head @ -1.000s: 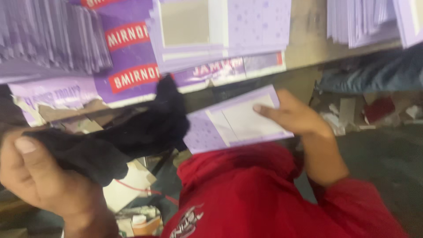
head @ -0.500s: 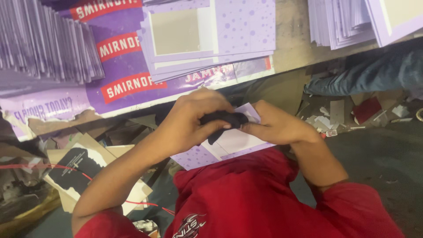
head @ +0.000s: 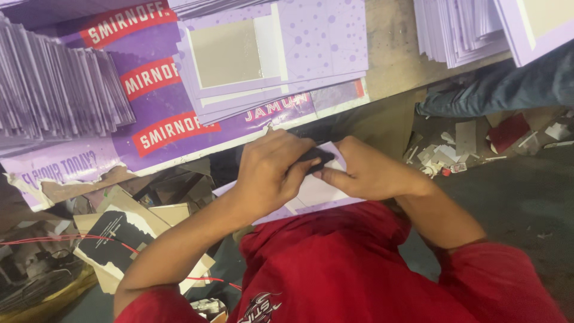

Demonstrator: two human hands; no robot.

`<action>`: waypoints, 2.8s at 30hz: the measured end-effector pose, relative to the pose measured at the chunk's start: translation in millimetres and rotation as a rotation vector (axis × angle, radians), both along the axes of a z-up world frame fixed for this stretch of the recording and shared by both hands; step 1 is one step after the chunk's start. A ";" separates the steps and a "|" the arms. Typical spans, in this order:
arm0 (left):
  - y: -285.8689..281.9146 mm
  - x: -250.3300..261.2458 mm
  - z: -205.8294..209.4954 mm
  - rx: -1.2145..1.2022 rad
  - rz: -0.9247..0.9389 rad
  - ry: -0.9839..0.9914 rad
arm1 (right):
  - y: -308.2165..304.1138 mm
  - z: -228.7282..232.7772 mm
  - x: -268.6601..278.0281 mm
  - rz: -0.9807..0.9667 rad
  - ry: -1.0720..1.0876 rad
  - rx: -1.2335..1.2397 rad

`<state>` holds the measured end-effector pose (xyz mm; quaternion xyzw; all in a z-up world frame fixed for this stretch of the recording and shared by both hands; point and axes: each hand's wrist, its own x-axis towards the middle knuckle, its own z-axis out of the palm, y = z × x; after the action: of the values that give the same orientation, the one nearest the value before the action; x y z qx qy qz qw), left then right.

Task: The person wipes the surface of purple printed cards with a dark cloth, then folds each card in half and stacks them. The person repeats this process for multiple cards on a table with large stacks of similar items.

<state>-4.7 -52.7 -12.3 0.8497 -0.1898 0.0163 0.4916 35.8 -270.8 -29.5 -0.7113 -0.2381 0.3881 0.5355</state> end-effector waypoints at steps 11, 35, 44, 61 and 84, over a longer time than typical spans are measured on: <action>24.4 -5.0 20.6 -0.014 -0.083 0.314 | 3.2 0.7 -8.8 0.033 0.154 -0.104; 32.9 -31.7 9.4 0.054 0.032 0.148 | 0.5 2.1 -14.0 0.034 0.202 -0.311; 10.2 -21.8 5.0 0.018 0.084 0.040 | 5.7 -14.5 -13.7 0.094 0.169 -0.137; 44.3 -42.9 -18.8 0.167 0.112 0.346 | -17.6 -37.1 -28.5 -0.046 0.374 -0.163; 75.8 -101.0 -53.4 0.312 0.464 0.456 | 3.3 78.7 110.5 -0.911 -0.173 0.786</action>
<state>-105.7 23.1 -65.6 0.9168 0.1223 -0.0917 0.3688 146.3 -267.5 49.2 -0.5199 -0.0780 -0.0563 0.8488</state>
